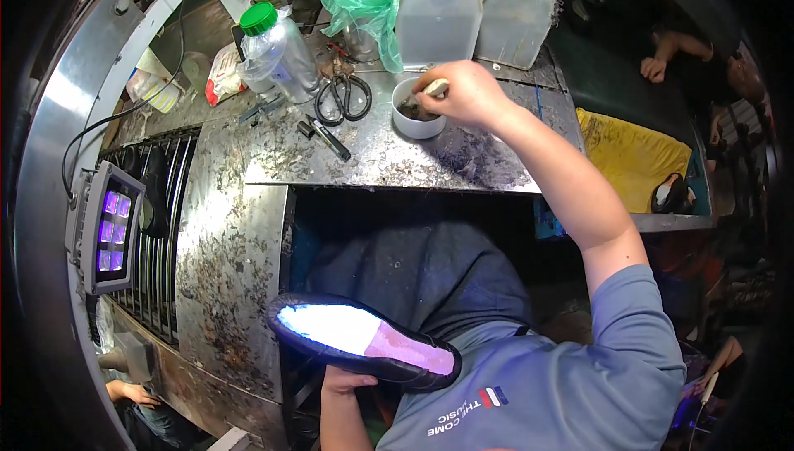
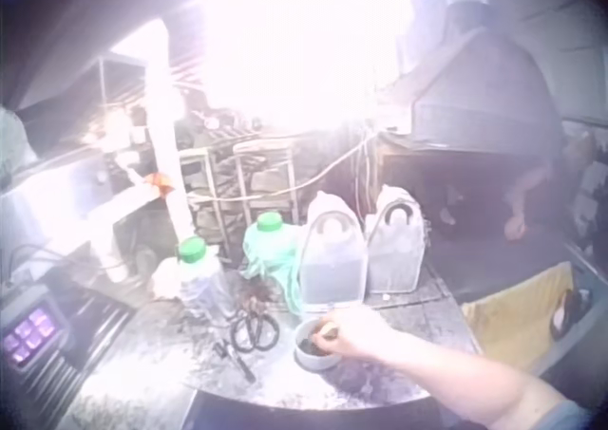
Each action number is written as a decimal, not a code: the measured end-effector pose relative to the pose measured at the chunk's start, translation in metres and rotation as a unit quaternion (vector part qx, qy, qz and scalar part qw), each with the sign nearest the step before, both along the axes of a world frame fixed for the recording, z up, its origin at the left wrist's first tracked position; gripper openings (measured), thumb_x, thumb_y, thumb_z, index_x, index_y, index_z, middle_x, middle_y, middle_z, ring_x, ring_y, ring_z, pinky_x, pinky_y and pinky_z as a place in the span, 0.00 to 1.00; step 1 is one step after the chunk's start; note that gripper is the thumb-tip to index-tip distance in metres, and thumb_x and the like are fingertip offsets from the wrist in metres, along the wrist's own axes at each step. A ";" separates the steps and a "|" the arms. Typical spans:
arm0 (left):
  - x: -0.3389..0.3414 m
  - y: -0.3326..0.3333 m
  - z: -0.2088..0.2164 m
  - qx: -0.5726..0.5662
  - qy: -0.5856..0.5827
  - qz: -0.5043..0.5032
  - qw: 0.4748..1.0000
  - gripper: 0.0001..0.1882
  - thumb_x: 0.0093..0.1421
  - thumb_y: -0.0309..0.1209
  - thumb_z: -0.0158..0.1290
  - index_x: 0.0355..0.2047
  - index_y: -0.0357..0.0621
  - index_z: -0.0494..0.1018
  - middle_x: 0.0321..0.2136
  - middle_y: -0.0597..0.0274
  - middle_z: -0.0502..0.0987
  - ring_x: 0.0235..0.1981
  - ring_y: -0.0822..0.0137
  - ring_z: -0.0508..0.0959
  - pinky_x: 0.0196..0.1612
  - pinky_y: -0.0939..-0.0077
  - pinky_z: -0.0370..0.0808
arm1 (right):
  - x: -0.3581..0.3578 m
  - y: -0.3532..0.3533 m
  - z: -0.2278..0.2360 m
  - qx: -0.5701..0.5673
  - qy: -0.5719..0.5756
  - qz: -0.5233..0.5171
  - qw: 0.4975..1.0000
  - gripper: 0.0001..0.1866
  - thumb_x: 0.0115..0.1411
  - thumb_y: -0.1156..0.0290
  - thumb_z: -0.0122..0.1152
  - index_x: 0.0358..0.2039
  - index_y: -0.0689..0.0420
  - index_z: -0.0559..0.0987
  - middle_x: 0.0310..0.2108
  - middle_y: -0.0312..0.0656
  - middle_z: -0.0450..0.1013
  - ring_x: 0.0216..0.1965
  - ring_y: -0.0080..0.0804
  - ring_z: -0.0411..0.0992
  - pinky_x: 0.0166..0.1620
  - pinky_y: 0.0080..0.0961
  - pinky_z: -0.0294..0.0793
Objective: The person paints the side of a black shoe with a purple substance using a small brush. They repeatedly dip the brush into a small white cup on the table to reload the purple material and apply it to the shoe's surface. The person holds the shoe in their left hand and the brush in their right hand, working on the shoe's side panel.
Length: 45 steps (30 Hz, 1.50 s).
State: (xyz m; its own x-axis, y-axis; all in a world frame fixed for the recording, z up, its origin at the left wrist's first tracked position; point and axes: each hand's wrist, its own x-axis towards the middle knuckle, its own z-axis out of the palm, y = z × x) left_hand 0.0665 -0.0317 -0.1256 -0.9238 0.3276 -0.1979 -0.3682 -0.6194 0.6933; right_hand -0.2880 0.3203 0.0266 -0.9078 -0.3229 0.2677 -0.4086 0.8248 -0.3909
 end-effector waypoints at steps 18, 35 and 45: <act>-0.023 0.036 0.099 -0.402 0.319 0.121 0.850 0.37 0.52 0.21 0.66 0.62 0.35 0.64 0.54 0.49 0.75 0.55 0.49 0.77 0.59 0.52 0.74 | 0.023 0.021 0.014 -0.032 -0.024 -0.015 0.999 0.12 0.58 0.58 0.68 0.39 0.49 0.86 0.36 0.41 0.82 0.38 0.41 0.81 0.43 0.33 0.79; -0.082 0.027 0.199 -0.729 0.611 0.018 0.309 0.14 0.70 0.27 0.49 0.54 0.44 0.63 0.49 0.48 0.80 0.48 0.46 0.81 0.49 0.49 0.81 | 0.090 0.025 0.003 -0.401 -0.141 0.150 0.893 0.14 0.62 0.69 0.69 0.45 0.62 0.83 0.41 0.37 0.81 0.42 0.20 0.77 0.46 0.20 0.75; -0.079 0.022 0.201 -0.733 0.624 -0.038 0.268 0.15 0.70 0.29 0.49 0.55 0.47 0.61 0.50 0.52 0.79 0.48 0.48 0.81 0.52 0.48 0.80 | 0.145 -0.023 0.009 -0.462 -0.153 0.348 0.801 0.10 0.55 0.71 0.71 0.36 0.61 0.84 0.31 0.43 0.82 0.33 0.33 0.82 0.38 0.25 0.80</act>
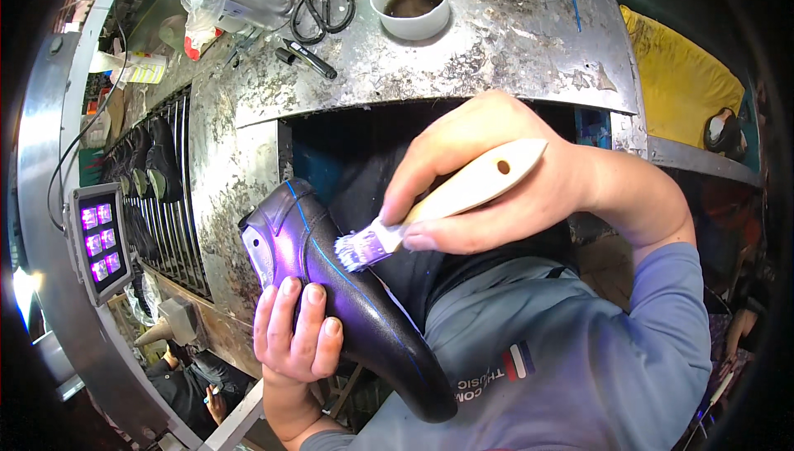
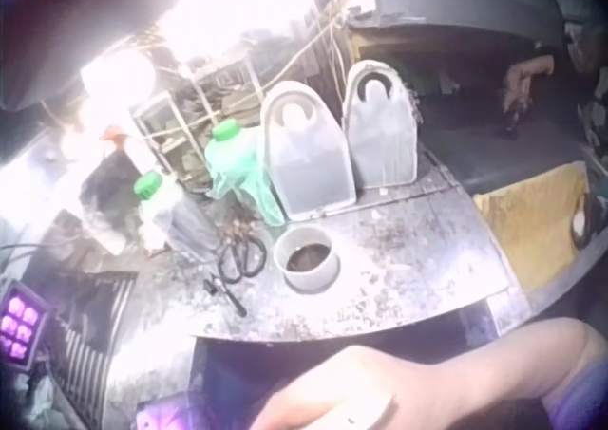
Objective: The person paints the side of a black shoe with a purple substance using a small brush. They repeatedly dip the brush into a small white cup on the table to reload the purple material and apply it to the shoe's surface. The person holds the shoe in their left hand and the brush in their right hand, working on the shoe's side panel.
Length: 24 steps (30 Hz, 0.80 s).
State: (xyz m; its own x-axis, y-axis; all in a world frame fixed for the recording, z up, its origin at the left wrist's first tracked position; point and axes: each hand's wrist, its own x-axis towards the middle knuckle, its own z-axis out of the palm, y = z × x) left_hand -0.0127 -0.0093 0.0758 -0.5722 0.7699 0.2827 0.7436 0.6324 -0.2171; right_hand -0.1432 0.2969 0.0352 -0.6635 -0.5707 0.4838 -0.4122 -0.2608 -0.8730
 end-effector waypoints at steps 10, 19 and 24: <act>0.004 -0.003 0.002 -0.010 0.000 0.011 1.000 0.15 0.70 0.28 0.47 0.55 0.46 0.61 0.51 0.51 0.78 0.50 0.46 0.80 0.53 0.47 0.79 | -0.003 -0.016 0.006 -0.018 -0.022 0.033 0.999 0.06 0.54 0.74 0.71 0.33 0.60 0.85 0.28 0.42 0.82 0.29 0.33 0.81 0.34 0.25 0.80; -0.001 -0.004 -0.008 0.001 0.014 0.046 0.999 0.13 0.71 0.27 0.47 0.54 0.44 0.63 0.49 0.47 0.79 0.49 0.45 0.81 0.51 0.47 0.80 | 0.007 -0.003 0.018 -0.009 -0.027 0.058 0.998 0.05 0.52 0.74 0.71 0.30 0.59 0.86 0.26 0.42 0.81 0.26 0.34 0.80 0.30 0.25 0.78; -0.009 0.000 -0.010 0.015 0.016 0.062 0.998 0.13 0.68 0.23 0.51 0.51 0.40 0.64 0.48 0.43 0.80 0.48 0.43 0.81 0.50 0.48 0.81 | 0.010 0.004 0.022 0.000 0.004 0.060 0.998 0.05 0.52 0.75 0.70 0.30 0.58 0.85 0.26 0.41 0.81 0.26 0.35 0.80 0.30 0.27 0.79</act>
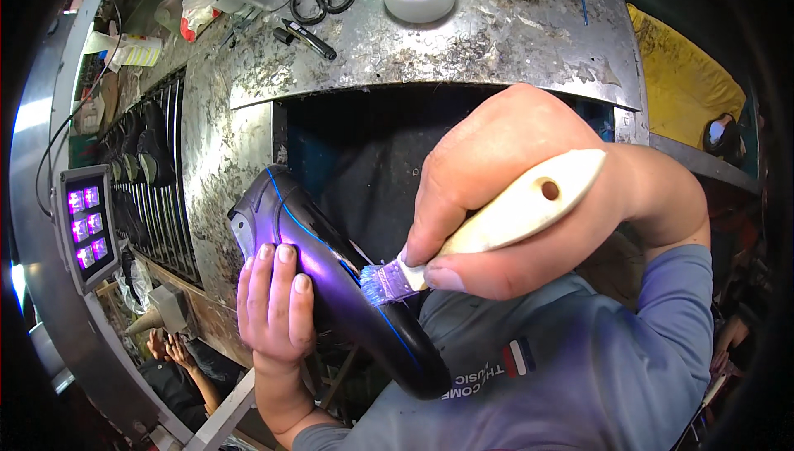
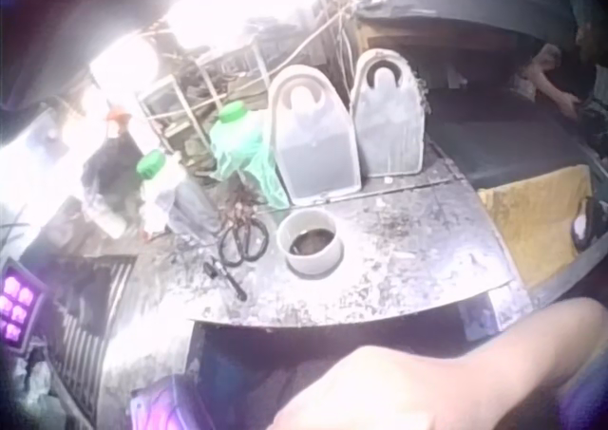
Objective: The person paints the side of a black shoe with a purple substance using a small brush. They repeatedly dip the brush into a small white cup on the table to reload the purple material and apply it to the shoe's surface. The person holds the shoe in their left hand and the brush in their right hand, working on the shoe's side panel.
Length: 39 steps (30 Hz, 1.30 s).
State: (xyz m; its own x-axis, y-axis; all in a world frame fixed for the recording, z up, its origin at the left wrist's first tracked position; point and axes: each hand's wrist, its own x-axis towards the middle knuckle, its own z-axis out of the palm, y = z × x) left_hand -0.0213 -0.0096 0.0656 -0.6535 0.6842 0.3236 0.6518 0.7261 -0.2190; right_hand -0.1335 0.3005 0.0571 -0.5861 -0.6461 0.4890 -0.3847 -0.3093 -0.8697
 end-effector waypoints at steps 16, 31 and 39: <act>-0.004 -0.002 -0.008 0.046 -0.068 0.087 0.993 0.30 0.62 0.36 0.59 0.59 0.31 0.65 0.52 0.35 0.77 0.51 0.37 0.79 0.55 0.49 0.77 | 0.009 0.007 0.015 0.003 0.100 -0.048 0.994 0.06 0.48 0.76 0.73 0.29 0.57 0.85 0.24 0.39 0.80 0.24 0.32 0.81 0.27 0.23 0.81; 0.004 0.007 -0.017 0.156 -0.160 0.193 0.955 0.38 0.49 0.35 0.71 0.57 0.29 0.69 0.46 0.42 0.81 0.44 0.47 0.84 0.47 0.63 0.81 | 0.011 -0.004 0.029 -0.099 0.055 -0.113 0.987 0.09 0.45 0.79 0.73 0.30 0.61 0.85 0.24 0.40 0.80 0.22 0.30 0.79 0.24 0.23 0.79; 0.014 0.010 -0.013 0.206 -0.305 0.232 0.900 0.44 0.39 0.36 0.76 0.58 0.39 0.71 0.40 0.51 0.82 0.38 0.49 0.84 0.41 0.64 0.81 | 0.003 0.000 0.039 -0.053 0.164 -0.139 0.975 0.08 0.45 0.80 0.71 0.30 0.63 0.85 0.24 0.45 0.79 0.20 0.31 0.78 0.21 0.22 0.77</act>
